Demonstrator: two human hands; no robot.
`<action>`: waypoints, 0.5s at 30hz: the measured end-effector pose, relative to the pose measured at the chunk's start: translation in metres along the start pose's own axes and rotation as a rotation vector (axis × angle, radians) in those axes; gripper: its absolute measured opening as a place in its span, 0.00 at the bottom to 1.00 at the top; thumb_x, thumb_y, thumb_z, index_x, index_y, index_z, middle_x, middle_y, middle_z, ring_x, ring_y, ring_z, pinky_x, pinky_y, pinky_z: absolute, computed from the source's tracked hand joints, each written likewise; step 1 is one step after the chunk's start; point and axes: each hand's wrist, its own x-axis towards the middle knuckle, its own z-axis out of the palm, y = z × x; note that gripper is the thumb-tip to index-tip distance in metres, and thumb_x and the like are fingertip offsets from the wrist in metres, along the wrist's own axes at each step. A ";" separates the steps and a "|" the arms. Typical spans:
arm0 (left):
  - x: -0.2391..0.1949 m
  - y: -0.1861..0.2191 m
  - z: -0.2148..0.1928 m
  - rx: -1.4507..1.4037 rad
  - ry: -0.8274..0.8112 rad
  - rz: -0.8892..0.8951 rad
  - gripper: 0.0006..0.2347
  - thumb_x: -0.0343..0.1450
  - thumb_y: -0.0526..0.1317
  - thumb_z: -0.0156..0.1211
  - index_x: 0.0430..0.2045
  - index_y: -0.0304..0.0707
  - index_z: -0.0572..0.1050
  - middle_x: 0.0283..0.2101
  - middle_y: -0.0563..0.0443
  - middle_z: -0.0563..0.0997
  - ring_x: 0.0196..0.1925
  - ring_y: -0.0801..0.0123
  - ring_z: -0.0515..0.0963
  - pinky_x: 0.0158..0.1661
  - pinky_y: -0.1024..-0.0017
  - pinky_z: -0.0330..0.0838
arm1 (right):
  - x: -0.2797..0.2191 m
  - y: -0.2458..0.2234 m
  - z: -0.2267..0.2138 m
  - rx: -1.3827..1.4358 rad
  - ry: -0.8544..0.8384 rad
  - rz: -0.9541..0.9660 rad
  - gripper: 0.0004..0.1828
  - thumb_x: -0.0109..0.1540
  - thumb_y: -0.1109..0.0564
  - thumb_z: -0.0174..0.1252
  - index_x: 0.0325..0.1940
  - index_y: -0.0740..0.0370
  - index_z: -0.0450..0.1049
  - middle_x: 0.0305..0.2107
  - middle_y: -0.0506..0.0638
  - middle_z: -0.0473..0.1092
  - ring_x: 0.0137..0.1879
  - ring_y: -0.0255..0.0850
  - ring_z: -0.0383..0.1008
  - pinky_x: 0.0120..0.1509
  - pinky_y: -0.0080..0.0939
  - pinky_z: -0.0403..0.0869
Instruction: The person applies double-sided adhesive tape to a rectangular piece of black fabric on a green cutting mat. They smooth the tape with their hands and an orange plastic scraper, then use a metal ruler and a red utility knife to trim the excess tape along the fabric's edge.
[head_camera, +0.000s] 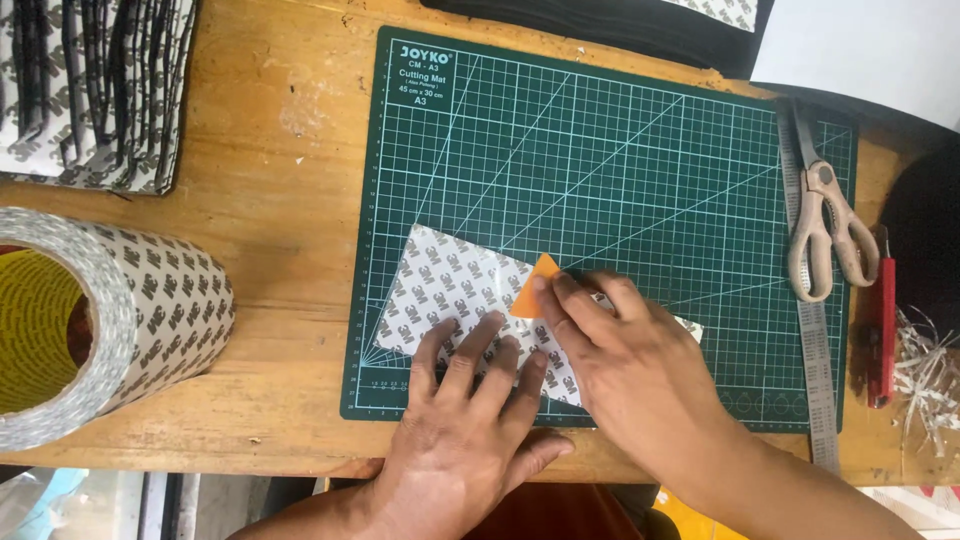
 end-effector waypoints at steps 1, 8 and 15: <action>-0.001 0.000 0.001 0.003 0.006 -0.007 0.28 0.73 0.62 0.60 0.53 0.34 0.78 0.56 0.37 0.75 0.66 0.40 0.69 0.64 0.35 0.58 | 0.004 -0.001 0.000 0.000 -0.011 -0.011 0.39 0.54 0.55 0.59 0.71 0.56 0.67 0.59 0.42 0.68 0.58 0.44 0.65 0.43 0.37 0.78; 0.003 0.002 -0.001 0.002 0.016 -0.023 0.28 0.72 0.62 0.61 0.50 0.32 0.79 0.57 0.37 0.75 0.67 0.42 0.69 0.64 0.37 0.59 | 0.033 -0.004 0.000 0.073 -0.094 -0.042 0.42 0.54 0.56 0.61 0.74 0.59 0.63 0.54 0.42 0.66 0.57 0.46 0.63 0.40 0.40 0.81; 0.005 0.002 -0.003 0.004 0.038 -0.042 0.25 0.74 0.62 0.59 0.47 0.36 0.79 0.53 0.39 0.76 0.63 0.44 0.71 0.63 0.38 0.61 | -0.010 0.012 0.004 0.060 -0.179 -0.005 0.44 0.54 0.56 0.58 0.77 0.57 0.59 0.63 0.41 0.63 0.60 0.46 0.63 0.46 0.47 0.82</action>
